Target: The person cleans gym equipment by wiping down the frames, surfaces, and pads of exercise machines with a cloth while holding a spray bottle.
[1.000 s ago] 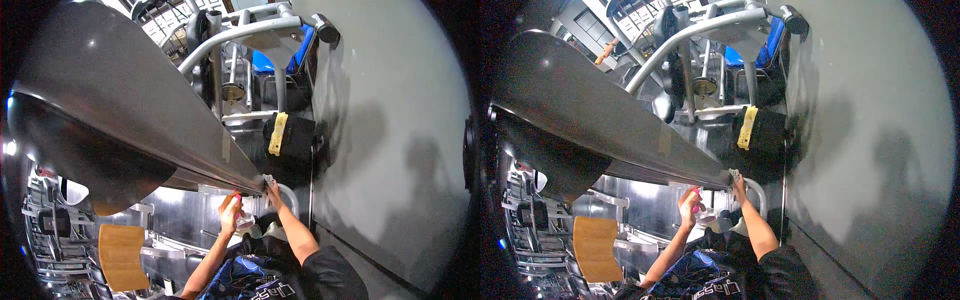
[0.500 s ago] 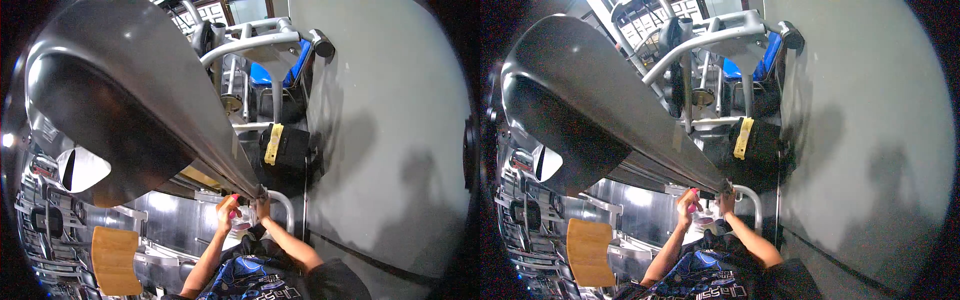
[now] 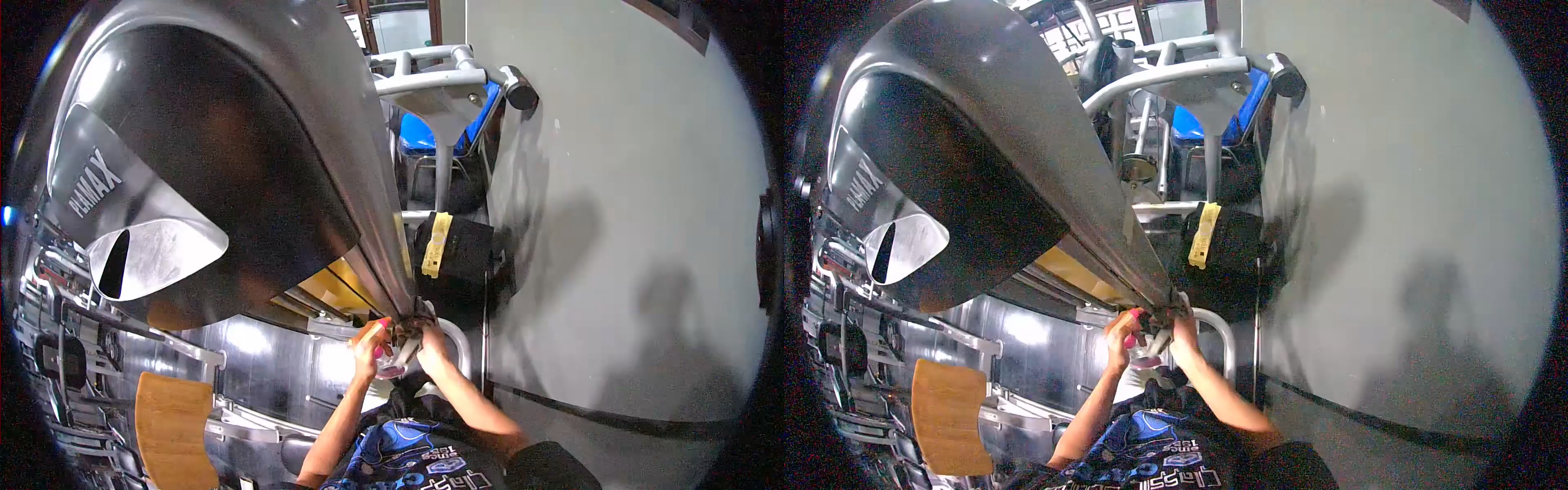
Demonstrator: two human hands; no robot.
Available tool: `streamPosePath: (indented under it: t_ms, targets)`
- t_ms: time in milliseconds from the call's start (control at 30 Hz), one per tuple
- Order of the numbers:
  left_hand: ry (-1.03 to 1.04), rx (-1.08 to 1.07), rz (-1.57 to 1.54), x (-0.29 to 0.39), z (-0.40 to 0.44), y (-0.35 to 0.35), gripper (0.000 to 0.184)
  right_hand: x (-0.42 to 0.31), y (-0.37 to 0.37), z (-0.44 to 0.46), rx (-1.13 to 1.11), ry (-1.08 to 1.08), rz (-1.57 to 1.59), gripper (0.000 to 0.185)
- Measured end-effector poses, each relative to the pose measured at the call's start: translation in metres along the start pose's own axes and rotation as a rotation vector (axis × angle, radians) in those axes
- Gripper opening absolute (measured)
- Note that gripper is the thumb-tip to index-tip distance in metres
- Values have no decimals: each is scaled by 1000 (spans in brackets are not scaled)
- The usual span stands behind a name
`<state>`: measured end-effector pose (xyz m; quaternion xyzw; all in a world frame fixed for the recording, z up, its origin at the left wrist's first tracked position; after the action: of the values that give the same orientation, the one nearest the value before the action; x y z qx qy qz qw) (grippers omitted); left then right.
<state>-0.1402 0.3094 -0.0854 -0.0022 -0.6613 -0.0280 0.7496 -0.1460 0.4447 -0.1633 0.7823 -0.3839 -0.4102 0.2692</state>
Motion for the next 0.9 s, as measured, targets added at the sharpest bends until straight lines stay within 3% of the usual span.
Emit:
streamPosePath:
  t_ms: [33,100,167,233,333,467,500,567,600,667,767,800,833,900]
  targets:
    - [-31,7,-24,-4,0,0,42,-8,7,-6,-4,-110,-78,27]
    - [0,2,-18,-4,1,1,43,14,-25,40,-8,-124,-101,31]
    - [29,1,-7,-1,1,3,43,38,-75,74,301,-174,-197,28]
    - [-65,58,-56,-7,-1,3,50,41,-69,75,256,-137,-93,22]
    - [-9,29,-17,0,-1,4,49,44,-63,68,259,74,-170,22]
    - [-49,45,-119,-1,-2,8,47,17,-7,13,85,47,56,22]
    - [-47,46,-124,-3,-2,8,47,2,6,-6,210,-18,-35,19]
    - [13,94,-24,-2,-1,2,48,-7,1,-3,160,-226,-345,25]
    - [-34,71,-36,3,-2,3,49,-6,-2,-2,155,-229,-346,25]
    - [-38,60,-33,9,-3,3,50,-26,11,-13,120,-675,-742,27]
    - [-80,51,-32,21,-6,7,52,5,-38,32,160,-537,-629,31]
    - [-54,51,-27,23,-6,9,52,14,-49,45,114,-347,-533,45]
    - [-26,50,-23,27,-5,9,52,2,-33,32,111,-354,-534,45]
    - [-5,45,-50,30,-5,8,49,-36,27,-16,183,-370,-854,33]
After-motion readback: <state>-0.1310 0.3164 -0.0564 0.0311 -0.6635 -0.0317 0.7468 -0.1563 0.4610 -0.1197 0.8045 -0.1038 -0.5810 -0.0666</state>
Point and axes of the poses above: each hand's wrist, its own z-axis towards the middle knuckle, its own y-axis out of the palm, x = y × z, the point moved 7 cm from there along z, towards the middle knuckle, and after that the axes turned 4 degrees about y, right-handed, at the moved point
